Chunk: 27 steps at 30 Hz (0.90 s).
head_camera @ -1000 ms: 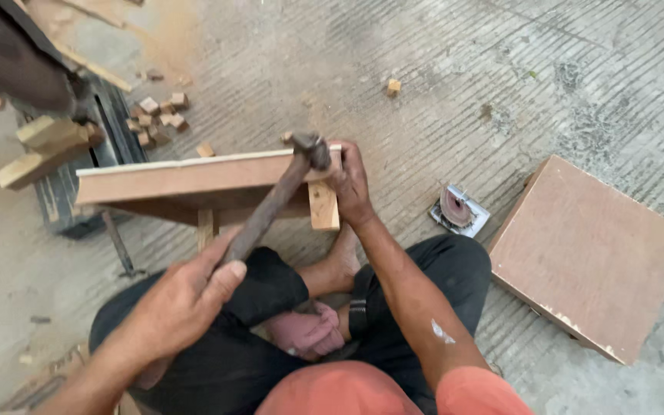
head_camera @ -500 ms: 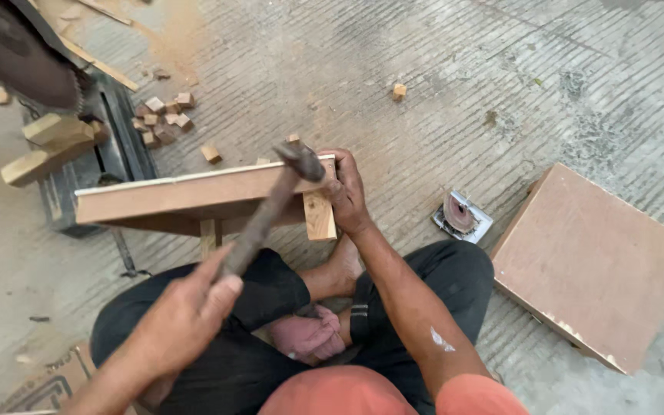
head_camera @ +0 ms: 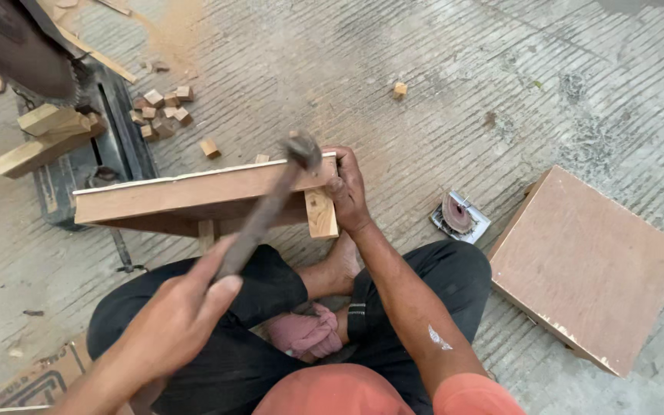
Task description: The person assembles a small wooden stool by attaching legs to a square wooden top using a hammer and nails. They position the legs, hammer nails into the wood, and adjust the pieces to ensure stability.
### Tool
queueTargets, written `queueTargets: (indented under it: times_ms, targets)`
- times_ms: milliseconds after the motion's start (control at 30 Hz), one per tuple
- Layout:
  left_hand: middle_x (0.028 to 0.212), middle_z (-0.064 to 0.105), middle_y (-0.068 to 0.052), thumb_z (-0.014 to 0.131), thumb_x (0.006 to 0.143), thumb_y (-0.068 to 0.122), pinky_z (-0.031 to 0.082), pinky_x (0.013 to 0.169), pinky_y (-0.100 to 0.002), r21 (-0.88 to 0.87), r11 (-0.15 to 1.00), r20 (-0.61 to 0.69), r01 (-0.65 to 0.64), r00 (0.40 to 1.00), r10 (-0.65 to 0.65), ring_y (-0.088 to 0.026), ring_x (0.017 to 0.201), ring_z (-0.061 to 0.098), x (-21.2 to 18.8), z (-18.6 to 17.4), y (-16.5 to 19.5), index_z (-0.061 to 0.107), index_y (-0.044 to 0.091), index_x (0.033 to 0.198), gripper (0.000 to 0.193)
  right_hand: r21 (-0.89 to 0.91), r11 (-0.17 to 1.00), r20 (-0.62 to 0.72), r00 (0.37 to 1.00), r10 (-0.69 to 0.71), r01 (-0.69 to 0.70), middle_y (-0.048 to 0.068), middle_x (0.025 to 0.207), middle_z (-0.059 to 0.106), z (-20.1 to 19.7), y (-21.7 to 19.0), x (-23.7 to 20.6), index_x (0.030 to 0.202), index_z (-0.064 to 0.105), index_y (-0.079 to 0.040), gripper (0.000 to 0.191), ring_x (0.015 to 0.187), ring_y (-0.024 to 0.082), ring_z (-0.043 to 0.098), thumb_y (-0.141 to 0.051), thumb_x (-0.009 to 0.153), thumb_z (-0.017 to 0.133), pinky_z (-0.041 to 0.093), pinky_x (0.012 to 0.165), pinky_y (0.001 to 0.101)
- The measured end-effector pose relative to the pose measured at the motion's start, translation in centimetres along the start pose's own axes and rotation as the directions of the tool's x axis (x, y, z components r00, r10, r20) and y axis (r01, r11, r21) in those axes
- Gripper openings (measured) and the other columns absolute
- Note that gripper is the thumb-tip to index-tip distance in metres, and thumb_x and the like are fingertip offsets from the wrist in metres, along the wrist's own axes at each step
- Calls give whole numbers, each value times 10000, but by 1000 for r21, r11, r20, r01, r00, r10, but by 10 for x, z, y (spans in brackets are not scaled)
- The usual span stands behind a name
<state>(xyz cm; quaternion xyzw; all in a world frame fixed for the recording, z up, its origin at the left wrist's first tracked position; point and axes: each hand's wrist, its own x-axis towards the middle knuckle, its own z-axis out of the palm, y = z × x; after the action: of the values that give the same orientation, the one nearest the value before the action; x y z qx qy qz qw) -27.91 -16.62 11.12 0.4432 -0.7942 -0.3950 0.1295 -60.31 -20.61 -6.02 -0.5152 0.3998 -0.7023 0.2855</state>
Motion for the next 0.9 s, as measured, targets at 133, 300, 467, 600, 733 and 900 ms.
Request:
queueTargets:
  times_ms: [133,300,467,600,733,900]
  targets:
    - [676,549,-38,537,1038,381,499,473,-291,-281,960,54,12,999,3,-139,560,525,2,-17,30,428,100,1651,682,37,999,4,1000,-8,8,132,1273,573,8,-7,-6,1342,470,6,850,1203,193,557,-746,957,562,472,1068,357]
    - [712,614,-63,537,1036,367,516,533,-300,-408,910,-27,-72,997,67,-169,604,592,-49,-66,32,441,99,1631,659,22,999,-21,999,48,-48,112,1246,561,2,-8,-8,1330,483,-2,881,1166,183,569,-784,932,564,492,1027,345]
    - [747,679,-89,536,1033,353,532,592,-309,-131,986,-90,-101,992,90,-198,649,659,-15,-16,32,455,99,1611,636,73,997,-42,999,20,-17,105,1253,532,-5,2,-5,1333,465,1,891,1166,183,556,-781,924,590,499,1022,336]
    - [762,723,-94,538,1020,348,559,626,-325,26,999,119,27,992,-30,-210,681,696,1,-13,18,468,124,1610,635,22,999,-23,999,-36,36,96,1272,539,0,2,-11,1341,479,-3,873,1198,178,547,-775,944,565,477,1058,330]
    - [825,697,-139,552,1007,322,528,633,-386,-275,957,-80,-88,994,69,-283,713,663,-52,-59,-27,475,138,1567,594,65,997,-4,1000,-30,31,111,1279,549,8,0,-14,1347,473,8,860,1218,193,544,-746,949,586,461,1084,352]
    - [886,720,-192,564,991,324,546,680,-427,-328,935,-74,-137,990,119,-349,799,693,-59,-51,-17,474,130,1547,595,81,997,23,1000,-12,10,117,1296,539,8,1,-10,1347,467,1,863,1212,192,552,-753,944,583,471,1075,365]
